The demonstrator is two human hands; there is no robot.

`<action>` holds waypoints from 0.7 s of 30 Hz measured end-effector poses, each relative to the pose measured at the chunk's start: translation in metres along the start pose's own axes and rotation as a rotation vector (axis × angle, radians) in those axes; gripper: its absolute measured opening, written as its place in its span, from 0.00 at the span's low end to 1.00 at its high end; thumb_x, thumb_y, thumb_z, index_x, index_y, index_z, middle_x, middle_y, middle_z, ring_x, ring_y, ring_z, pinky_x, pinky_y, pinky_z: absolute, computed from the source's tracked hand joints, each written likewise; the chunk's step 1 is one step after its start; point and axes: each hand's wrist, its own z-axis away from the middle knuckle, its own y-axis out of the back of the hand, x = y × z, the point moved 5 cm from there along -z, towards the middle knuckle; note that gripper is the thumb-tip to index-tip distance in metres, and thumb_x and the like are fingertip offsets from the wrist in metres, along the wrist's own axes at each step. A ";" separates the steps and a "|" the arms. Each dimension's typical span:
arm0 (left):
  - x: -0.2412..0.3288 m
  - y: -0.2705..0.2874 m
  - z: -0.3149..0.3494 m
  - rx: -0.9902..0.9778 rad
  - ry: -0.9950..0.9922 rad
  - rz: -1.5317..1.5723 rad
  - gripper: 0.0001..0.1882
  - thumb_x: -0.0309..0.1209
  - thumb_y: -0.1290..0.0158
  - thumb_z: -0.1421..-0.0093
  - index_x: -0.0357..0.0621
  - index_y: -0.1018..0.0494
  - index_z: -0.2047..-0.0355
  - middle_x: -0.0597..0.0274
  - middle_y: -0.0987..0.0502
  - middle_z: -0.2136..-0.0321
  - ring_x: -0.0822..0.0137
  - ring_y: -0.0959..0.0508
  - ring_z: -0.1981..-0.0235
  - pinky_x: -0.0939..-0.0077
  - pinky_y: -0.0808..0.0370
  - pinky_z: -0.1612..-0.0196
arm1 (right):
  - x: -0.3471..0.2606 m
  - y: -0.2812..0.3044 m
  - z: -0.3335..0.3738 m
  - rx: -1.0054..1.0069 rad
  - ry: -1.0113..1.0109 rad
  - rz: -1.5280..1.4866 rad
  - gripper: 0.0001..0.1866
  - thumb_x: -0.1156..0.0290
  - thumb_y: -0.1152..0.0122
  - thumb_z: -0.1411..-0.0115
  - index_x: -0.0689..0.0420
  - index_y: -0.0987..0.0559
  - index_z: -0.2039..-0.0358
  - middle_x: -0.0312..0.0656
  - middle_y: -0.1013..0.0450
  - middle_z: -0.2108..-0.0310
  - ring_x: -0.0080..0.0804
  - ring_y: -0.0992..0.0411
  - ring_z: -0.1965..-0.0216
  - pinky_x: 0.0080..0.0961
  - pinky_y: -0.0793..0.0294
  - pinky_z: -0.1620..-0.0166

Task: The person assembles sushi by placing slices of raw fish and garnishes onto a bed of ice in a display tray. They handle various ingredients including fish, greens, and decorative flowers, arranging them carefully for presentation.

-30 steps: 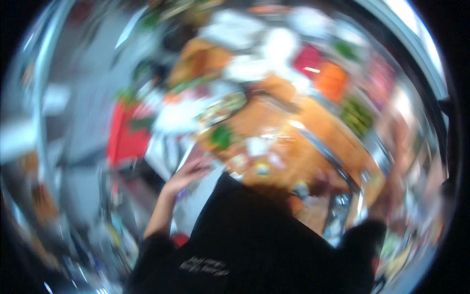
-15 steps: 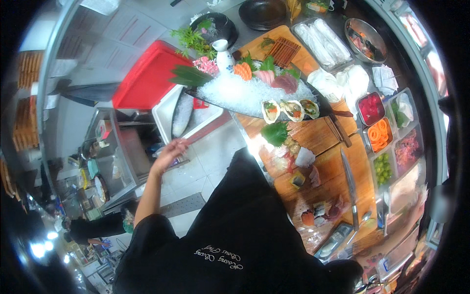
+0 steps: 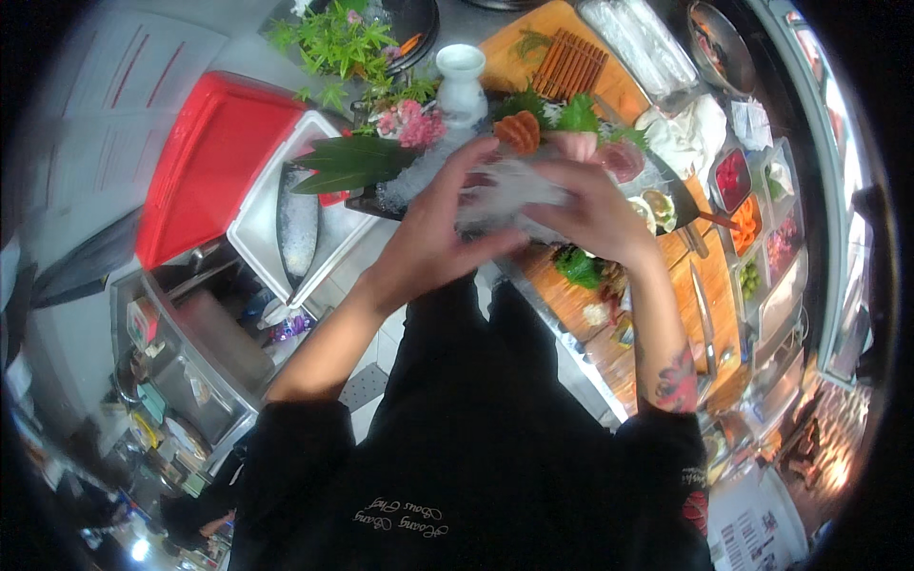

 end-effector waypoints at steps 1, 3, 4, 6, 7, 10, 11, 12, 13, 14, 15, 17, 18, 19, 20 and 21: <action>-0.014 0.013 -0.002 0.017 0.051 0.004 0.39 0.27 0.31 0.45 0.43 0.36 0.35 0.50 0.26 0.41 0.54 0.24 0.41 0.60 0.24 0.41 | -0.004 -0.019 -0.020 -0.001 -0.009 0.170 0.25 0.75 0.30 0.44 0.59 0.22 0.45 0.51 0.20 0.55 0.44 0.21 0.56 0.37 0.21 0.50; -0.037 0.037 -0.006 0.047 0.031 -0.159 0.33 0.23 0.34 0.45 0.43 0.32 0.40 0.51 0.23 0.47 0.52 0.22 0.45 0.62 0.24 0.43 | -0.011 -0.045 -0.047 -0.001 0.014 0.494 0.29 0.75 0.29 0.48 0.58 0.23 0.43 0.51 0.21 0.55 0.49 0.22 0.56 0.40 0.21 0.51; -0.044 0.046 -0.008 0.059 -0.043 -0.325 0.29 0.21 0.35 0.45 0.43 0.30 0.43 0.51 0.22 0.49 0.50 0.21 0.47 0.62 0.23 0.44 | -0.012 -0.051 -0.053 0.025 -0.009 0.511 0.29 0.76 0.29 0.49 0.58 0.23 0.44 0.50 0.22 0.53 0.50 0.23 0.55 0.40 0.22 0.50; -0.055 0.054 -0.009 0.081 -0.172 -0.525 0.22 0.19 0.37 0.46 0.43 0.24 0.50 0.50 0.22 0.52 0.46 0.21 0.50 0.61 0.23 0.47 | -0.014 -0.059 -0.054 0.044 -0.052 0.553 0.30 0.78 0.28 0.51 0.57 0.22 0.44 0.49 0.23 0.49 0.53 0.25 0.51 0.41 0.23 0.48; -0.059 0.058 -0.010 0.101 -0.208 -0.567 0.22 0.19 0.37 0.46 0.44 0.24 0.50 0.51 0.23 0.51 0.47 0.21 0.49 0.60 0.23 0.46 | -0.015 -0.059 -0.051 0.101 -0.052 0.539 0.30 0.78 0.28 0.51 0.58 0.22 0.45 0.48 0.23 0.50 0.52 0.25 0.51 0.41 0.24 0.48; -0.063 0.061 -0.006 0.124 -0.240 -0.705 0.23 0.21 0.38 0.45 0.46 0.24 0.48 0.53 0.23 0.50 0.49 0.22 0.48 0.58 0.25 0.45 | -0.013 -0.059 -0.042 0.229 -0.040 0.526 0.28 0.79 0.29 0.50 0.59 0.22 0.46 0.47 0.24 0.51 0.49 0.25 0.51 0.41 0.24 0.48; -0.063 0.061 -0.004 0.133 -0.230 -0.753 0.24 0.21 0.38 0.45 0.47 0.24 0.47 0.54 0.23 0.50 0.50 0.23 0.48 0.57 0.26 0.44 | -0.010 -0.060 -0.040 0.262 -0.037 0.545 0.27 0.79 0.29 0.50 0.59 0.22 0.46 0.46 0.24 0.52 0.49 0.25 0.51 0.41 0.24 0.48; -0.064 0.061 -0.003 0.142 -0.221 -0.801 0.24 0.22 0.38 0.44 0.47 0.24 0.46 0.54 0.23 0.49 0.51 0.23 0.48 0.57 0.27 0.43 | -0.007 -0.061 -0.039 0.294 -0.035 0.565 0.27 0.79 0.29 0.50 0.59 0.22 0.47 0.46 0.24 0.53 0.48 0.25 0.52 0.42 0.24 0.49; -0.064 0.060 -0.003 0.114 -0.218 -0.846 0.24 0.22 0.38 0.44 0.48 0.24 0.46 0.55 0.23 0.49 0.51 0.23 0.48 0.56 0.27 0.43 | -0.002 -0.063 -0.040 0.282 -0.030 0.570 0.27 0.79 0.29 0.50 0.59 0.22 0.47 0.46 0.24 0.53 0.48 0.25 0.52 0.41 0.24 0.49; -0.066 0.059 -0.004 0.086 -0.215 -0.891 0.23 0.22 0.39 0.43 0.48 0.24 0.46 0.56 0.23 0.49 0.51 0.23 0.48 0.55 0.28 0.42 | 0.004 -0.063 -0.040 0.271 -0.025 0.576 0.26 0.79 0.29 0.50 0.59 0.21 0.47 0.46 0.24 0.54 0.48 0.25 0.53 0.40 0.24 0.50; -0.068 0.058 -0.005 0.049 -0.209 -0.941 0.23 0.22 0.39 0.43 0.49 0.23 0.46 0.57 0.23 0.49 0.52 0.24 0.48 0.54 0.29 0.42 | 0.009 -0.063 -0.041 0.259 -0.020 0.581 0.26 0.79 0.29 0.50 0.60 0.21 0.48 0.46 0.24 0.54 0.48 0.26 0.53 0.39 0.24 0.50; -0.071 0.059 -0.010 0.074 -0.246 -0.916 0.21 0.21 0.40 0.42 0.48 0.22 0.47 0.57 0.23 0.50 0.51 0.23 0.49 0.55 0.27 0.44 | 0.016 -0.055 -0.038 0.313 -0.008 0.625 0.25 0.77 0.28 0.50 0.60 0.21 0.49 0.46 0.24 0.55 0.48 0.26 0.53 0.39 0.26 0.50; -0.073 0.059 -0.013 0.084 -0.266 -0.899 0.20 0.21 0.40 0.41 0.48 0.21 0.48 0.57 0.22 0.51 0.51 0.22 0.50 0.56 0.27 0.45 | 0.018 -0.051 -0.036 0.339 -0.012 0.642 0.24 0.76 0.28 0.50 0.60 0.20 0.50 0.46 0.24 0.55 0.48 0.27 0.52 0.40 0.26 0.49; -0.075 0.059 -0.016 0.093 -0.274 -0.886 0.20 0.20 0.41 0.42 0.47 0.21 0.49 0.56 0.22 0.52 0.51 0.22 0.51 0.56 0.25 0.47 | 0.020 -0.049 -0.033 0.319 -0.008 0.644 0.24 0.75 0.28 0.50 0.60 0.20 0.50 0.45 0.24 0.55 0.48 0.27 0.52 0.40 0.27 0.48; -0.077 0.059 -0.019 0.106 -0.295 -0.866 0.19 0.20 0.41 0.43 0.46 0.21 0.50 0.56 0.22 0.53 0.51 0.21 0.53 0.57 0.24 0.50 | 0.022 -0.048 -0.031 0.305 -0.010 0.648 0.24 0.74 0.27 0.50 0.60 0.20 0.51 0.45 0.24 0.56 0.48 0.27 0.51 0.41 0.28 0.47; -0.078 0.059 -0.021 0.118 -0.287 -0.841 0.19 0.20 0.42 0.44 0.44 0.21 0.51 0.55 0.22 0.54 0.51 0.21 0.55 0.58 0.23 0.52 | 0.022 -0.047 -0.028 0.305 -0.004 0.651 0.23 0.73 0.27 0.50 0.60 0.19 0.51 0.44 0.23 0.56 0.48 0.27 0.50 0.41 0.30 0.46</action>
